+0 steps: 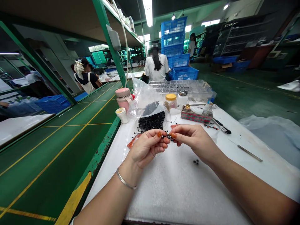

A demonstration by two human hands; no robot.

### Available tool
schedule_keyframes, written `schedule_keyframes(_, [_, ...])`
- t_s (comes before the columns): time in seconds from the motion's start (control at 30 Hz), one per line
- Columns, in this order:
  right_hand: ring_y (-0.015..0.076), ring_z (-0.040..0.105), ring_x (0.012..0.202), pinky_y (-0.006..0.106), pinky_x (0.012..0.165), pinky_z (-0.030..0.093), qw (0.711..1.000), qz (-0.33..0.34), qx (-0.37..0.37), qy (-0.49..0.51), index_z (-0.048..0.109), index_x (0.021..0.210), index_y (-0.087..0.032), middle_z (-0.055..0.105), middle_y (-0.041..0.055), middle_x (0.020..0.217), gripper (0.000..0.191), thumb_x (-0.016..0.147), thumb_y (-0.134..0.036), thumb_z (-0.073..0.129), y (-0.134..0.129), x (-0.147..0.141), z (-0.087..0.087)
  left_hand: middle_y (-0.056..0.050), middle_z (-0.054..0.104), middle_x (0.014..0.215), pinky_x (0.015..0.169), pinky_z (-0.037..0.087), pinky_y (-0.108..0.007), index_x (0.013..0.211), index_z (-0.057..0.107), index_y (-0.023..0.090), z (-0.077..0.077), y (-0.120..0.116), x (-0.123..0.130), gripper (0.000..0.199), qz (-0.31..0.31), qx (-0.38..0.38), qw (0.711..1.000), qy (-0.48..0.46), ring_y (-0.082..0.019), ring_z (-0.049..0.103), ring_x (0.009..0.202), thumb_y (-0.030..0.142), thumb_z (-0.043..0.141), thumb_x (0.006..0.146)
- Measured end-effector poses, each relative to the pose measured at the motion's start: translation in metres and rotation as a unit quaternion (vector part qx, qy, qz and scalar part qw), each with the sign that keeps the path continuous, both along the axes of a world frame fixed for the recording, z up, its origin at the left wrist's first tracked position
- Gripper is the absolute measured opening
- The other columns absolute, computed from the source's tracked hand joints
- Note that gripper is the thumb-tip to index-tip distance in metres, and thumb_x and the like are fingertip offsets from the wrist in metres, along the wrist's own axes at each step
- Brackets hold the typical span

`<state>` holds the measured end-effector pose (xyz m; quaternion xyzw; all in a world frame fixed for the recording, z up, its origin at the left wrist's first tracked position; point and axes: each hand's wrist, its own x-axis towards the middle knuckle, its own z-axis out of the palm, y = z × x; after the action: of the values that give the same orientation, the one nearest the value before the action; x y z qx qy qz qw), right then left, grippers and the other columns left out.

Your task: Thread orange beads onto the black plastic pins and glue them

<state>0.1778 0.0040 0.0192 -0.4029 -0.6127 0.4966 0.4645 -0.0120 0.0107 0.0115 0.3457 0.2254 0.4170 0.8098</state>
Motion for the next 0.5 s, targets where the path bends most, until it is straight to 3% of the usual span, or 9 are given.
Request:
schedule_keyframes(0.4, [0.0102, 0.056, 0.065, 0.022, 0.057, 0.047, 1.0, 0.017, -0.002, 0.017, 0.073, 0.08, -0.015, 0.065, 0.0025, 0.075, 0.02, 0.077, -0.035, 0.075, 0.0004, -0.0009, -0.0022, -0.006, 0.073, 0.075, 0.06, 0.057, -0.014, 0.088, 0.066, 0.012, 0.0002, -0.0032, 0.004, 0.008, 0.032, -0.012, 0.999, -0.022, -0.011, 0.071, 0.066, 0.008, 0.067, 0.082])
schedule_keyframes(0.5, [0.0102, 0.055, 0.064, 0.022, 0.056, 0.047, 1.0, -0.008, 0.017, 0.02, 0.074, 0.085, -0.016, 0.065, 0.0017, 0.072, 0.022, 0.077, -0.036, 0.075, 0.0019, 0.0016, -0.0014, -0.005, 0.073, 0.075, 0.059, 0.057, -0.014, 0.088, 0.066, 0.013, 0.0033, -0.0014, 0.0008, 0.01, 0.048, -0.011, 0.998, -0.027, -0.011, 0.071, 0.065, 0.005, 0.064, 0.083])
